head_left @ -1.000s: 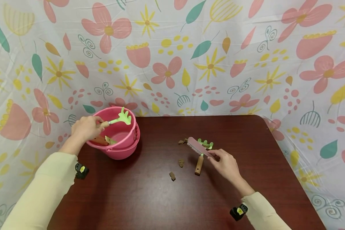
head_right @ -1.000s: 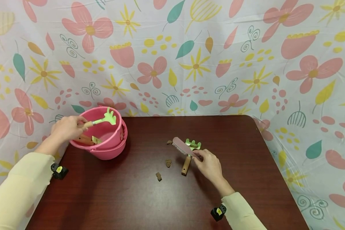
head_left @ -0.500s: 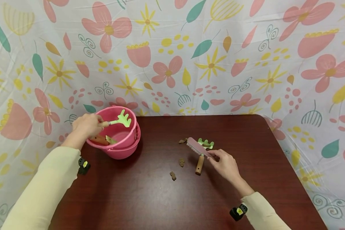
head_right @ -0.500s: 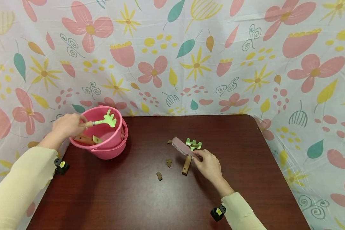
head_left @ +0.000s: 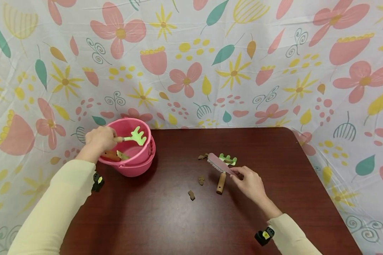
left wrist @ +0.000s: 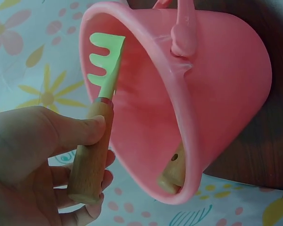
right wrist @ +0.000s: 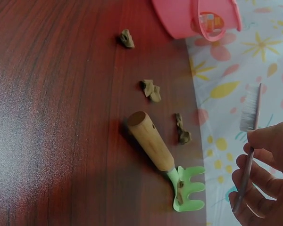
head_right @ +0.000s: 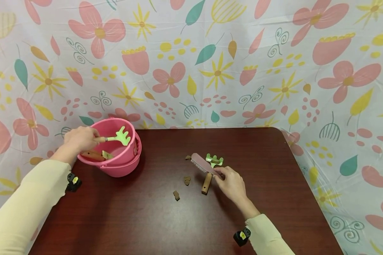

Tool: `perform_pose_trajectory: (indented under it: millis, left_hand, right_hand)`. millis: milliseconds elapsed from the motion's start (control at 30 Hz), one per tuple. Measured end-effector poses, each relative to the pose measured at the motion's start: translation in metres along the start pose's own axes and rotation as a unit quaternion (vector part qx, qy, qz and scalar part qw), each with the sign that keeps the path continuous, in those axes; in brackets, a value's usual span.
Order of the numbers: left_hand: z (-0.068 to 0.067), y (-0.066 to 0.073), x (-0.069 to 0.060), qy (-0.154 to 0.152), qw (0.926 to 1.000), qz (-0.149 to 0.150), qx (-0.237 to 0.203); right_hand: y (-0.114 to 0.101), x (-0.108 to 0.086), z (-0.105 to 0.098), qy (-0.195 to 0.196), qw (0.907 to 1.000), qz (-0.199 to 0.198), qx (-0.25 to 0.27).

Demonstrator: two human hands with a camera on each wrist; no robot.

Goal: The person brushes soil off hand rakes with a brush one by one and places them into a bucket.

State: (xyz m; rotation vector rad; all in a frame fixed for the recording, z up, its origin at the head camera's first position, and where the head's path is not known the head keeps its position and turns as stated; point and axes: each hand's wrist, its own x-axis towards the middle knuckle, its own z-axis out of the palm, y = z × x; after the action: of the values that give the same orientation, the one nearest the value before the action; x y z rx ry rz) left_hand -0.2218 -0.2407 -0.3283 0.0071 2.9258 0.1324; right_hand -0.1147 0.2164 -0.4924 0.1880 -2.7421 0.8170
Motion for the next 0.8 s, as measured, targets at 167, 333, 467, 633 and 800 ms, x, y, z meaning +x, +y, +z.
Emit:
perform_pose_trajectory:
  millis: [167, 333, 467, 633, 800]
  left_hand:
    - [0.004, 0.001, 0.002, -0.008, 0.9999, 0.002, 0.013]
    - [0.008, 0.001, 0.004, -0.016, 0.9996, 0.005, 0.024]
    - [0.01, 0.002, 0.003, -0.038, 0.9988, 0.012, 0.03]
    - [0.011, 0.003, 0.002, -0.058, 0.9974, 0.02, 0.036]
    - [0.014, 0.004, 0.002, -0.057, 0.9972, 0.019, 0.044]
  right_hand:
    - [0.0, 0.0, 0.0, 0.004, 1.0, -0.001, -0.003]
    - [0.0, 0.0, 0.0, 0.002, 1.0, 0.002, -0.003]
    - [0.0, 0.0, -0.001, 0.001, 1.0, 0.002, -0.002]
    - [0.0, 0.0, -0.002, 0.0, 1.0, 0.0, -0.002]
    - [0.0, 0.0, -0.002, -0.002, 1.0, 0.004, -0.003]
